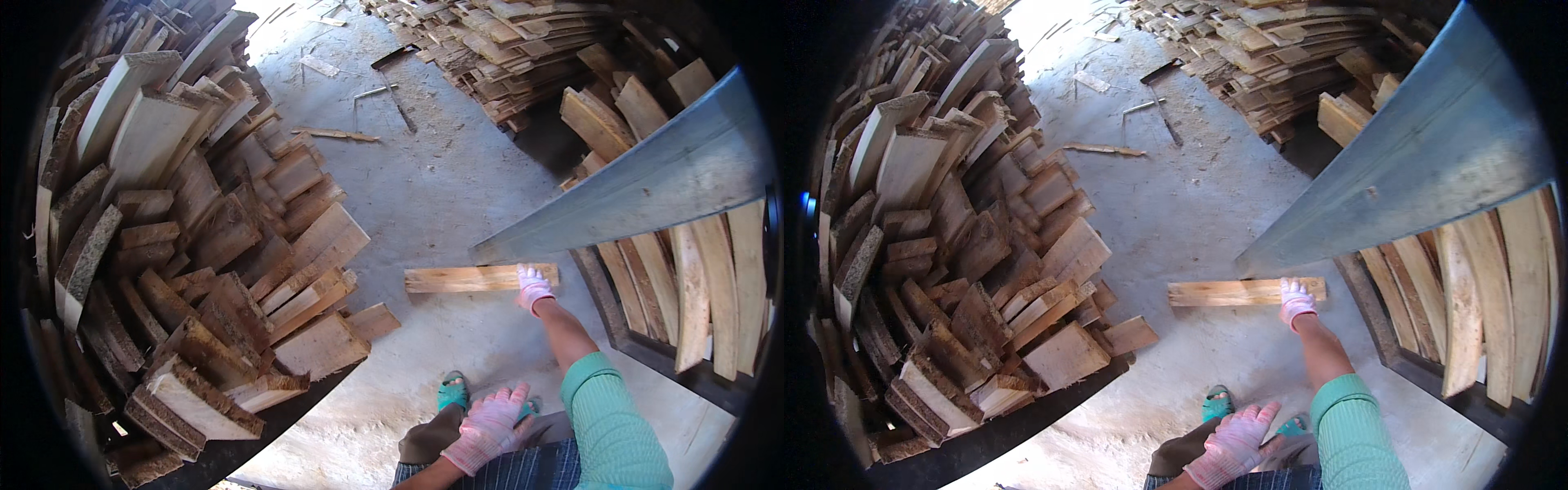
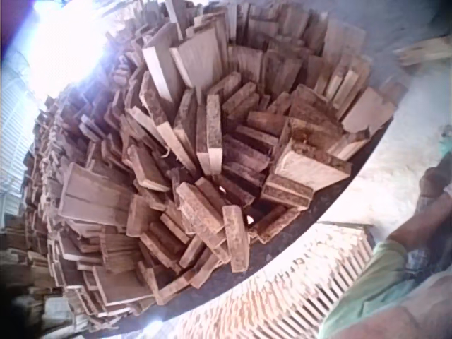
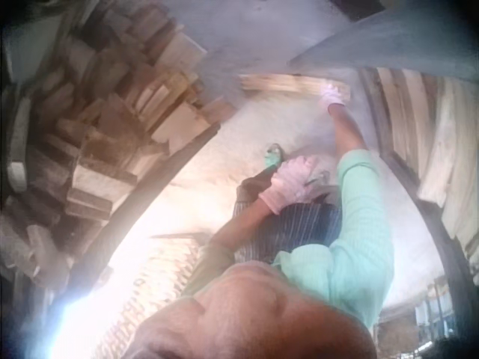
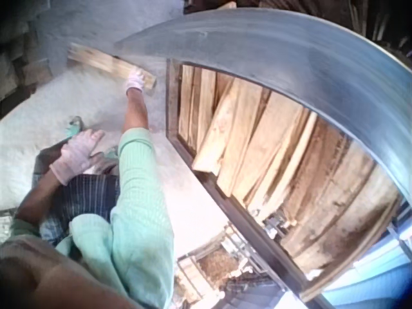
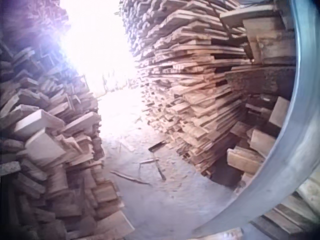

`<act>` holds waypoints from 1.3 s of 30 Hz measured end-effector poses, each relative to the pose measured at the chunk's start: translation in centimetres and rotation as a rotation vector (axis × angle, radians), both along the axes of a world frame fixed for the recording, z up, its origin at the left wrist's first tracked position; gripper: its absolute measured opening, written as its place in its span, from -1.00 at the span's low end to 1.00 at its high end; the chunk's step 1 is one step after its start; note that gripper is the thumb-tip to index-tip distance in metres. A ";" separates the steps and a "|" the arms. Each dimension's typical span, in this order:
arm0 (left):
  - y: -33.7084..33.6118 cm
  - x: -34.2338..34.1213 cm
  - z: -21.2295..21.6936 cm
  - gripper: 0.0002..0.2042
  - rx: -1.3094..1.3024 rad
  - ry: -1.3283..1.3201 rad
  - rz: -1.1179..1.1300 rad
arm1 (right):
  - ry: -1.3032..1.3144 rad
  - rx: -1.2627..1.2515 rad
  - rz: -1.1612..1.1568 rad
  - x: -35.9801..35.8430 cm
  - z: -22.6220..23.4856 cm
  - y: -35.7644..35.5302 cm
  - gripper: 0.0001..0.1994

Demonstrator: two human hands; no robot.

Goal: The person picks up wood planks from a large pile and arranges them into smaller, organized stacks on a central platform by hand.

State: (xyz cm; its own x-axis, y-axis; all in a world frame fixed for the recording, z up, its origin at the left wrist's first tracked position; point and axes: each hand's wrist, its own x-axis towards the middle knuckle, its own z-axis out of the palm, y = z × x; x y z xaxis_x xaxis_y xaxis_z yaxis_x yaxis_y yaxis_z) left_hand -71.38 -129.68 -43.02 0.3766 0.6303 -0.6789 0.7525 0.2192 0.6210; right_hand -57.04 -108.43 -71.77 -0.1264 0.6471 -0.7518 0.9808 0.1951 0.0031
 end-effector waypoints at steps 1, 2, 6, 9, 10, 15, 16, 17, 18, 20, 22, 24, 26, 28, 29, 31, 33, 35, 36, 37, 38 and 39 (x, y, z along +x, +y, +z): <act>0.1 -0.4 -0.2 -0.30 -0.002 0.012 -0.004 | -0.006 0.019 0.024 -0.5 -0.1 0.4 -0.05; -0.3 -0.8 -0.7 -0.30 0.047 0.002 0.016 | -0.012 0.037 0.049 -1.0 -0.2 0.6 -0.05; -0.4 -1.7 -1.1 -0.38 0.139 0.011 0.049 | -0.062 0.219 0.139 -1.1 -2.5 -0.4 -0.04; -0.3 -1.9 -1.2 -0.39 0.234 -0.005 0.020 | -0.145 0.454 0.201 2.4 -9.8 -0.6 -0.13; -0.1 -1.9 -1.1 -0.33 0.130 0.018 0.007 | -0.062 0.306 0.264 1.2 -7.7 -0.3 -0.25; -0.2 -0.3 -0.5 -0.33 0.059 0.034 -0.007 | 0.250 -0.109 0.188 0.6 4.7 -5.6 -0.47; -0.5 0.1 -0.6 -0.33 0.028 0.033 -0.015 | 0.427 -0.359 -0.095 0.7 6.9 -6.5 -0.46; -1.2 0.6 -0.6 -0.39 0.030 0.033 -0.014 | 0.594 -0.601 -0.393 0.9 9.2 -7.3 -0.44; -1.8 1.3 -0.6 -0.43 -0.009 0.028 -0.049 | 0.698 -0.824 -0.624 1.8 10.8 -8.3 -0.41; -3.5 2.4 -1.1 -0.50 -0.051 0.000 -0.070 | 0.911 -1.260 -1.090 3.0 13.5 -9.8 -0.35; -5.2 3.2 -1.7 -0.48 -0.146 -0.014 -0.122 | 0.954 -1.376 -1.207 2.9 17.0 -10.4 -0.34; -6.8 3.7 -2.5 -0.46 -0.191 -0.026 -0.136 | 0.978 -1.451 -1.228 3.2 20.8 -10.5 -0.32; -9.7 3.8 -4.4 -0.44 -0.126 -0.042 -0.110 | 1.037 -1.473 -1.274 3.0 24.5 -11.7 -0.36; -9.0 3.7 -3.1 -0.47 -0.281 0.024 0.018 | 1.069 -1.504 -1.328 3.6 28.0 -12.9 -0.39; -9.0 3.3 -2.1 -0.49 -0.335 0.068 0.082 | 1.056 -1.390 -1.287 3.9 29.6 -14.3 -0.42; -13.4 3.3 -3.2 -0.56 -0.038 -0.155 0.489 | 1.017 -1.124 -1.178 4.5 33.4 -16.6 -0.47; -14.5 4.0 0.5 -0.54 -0.128 -0.161 0.732 | 1.040 -0.808 -0.950 6.4 37.2 -19.4 -0.58; -15.2 4.3 4.8 -0.53 -0.170 -0.258 0.821 | 0.745 -0.475 -0.508 9.8 39.6 -22.7 -0.57; -14.4 3.9 8.0 -0.51 -0.196 -0.214 0.753 | 0.558 -0.384 -0.402 11.3 41.1 -24.2 -0.55; -13.3 3.4 11.6 -0.50 -0.211 -0.159 0.695 | 0.345 -0.396 -0.489 12.8 43.6 -25.8 -0.51; -12.8 3.5 14.0 -0.48 -0.218 -0.150 0.647 | 0.265 -0.281 -0.458 17.1 42.8 -31.1 -0.45; -13.1 2.8 13.6 -0.46 -0.125 -0.145 0.614 | 0.190 -0.225 -0.430 18.5 46.2 -32.6 -0.49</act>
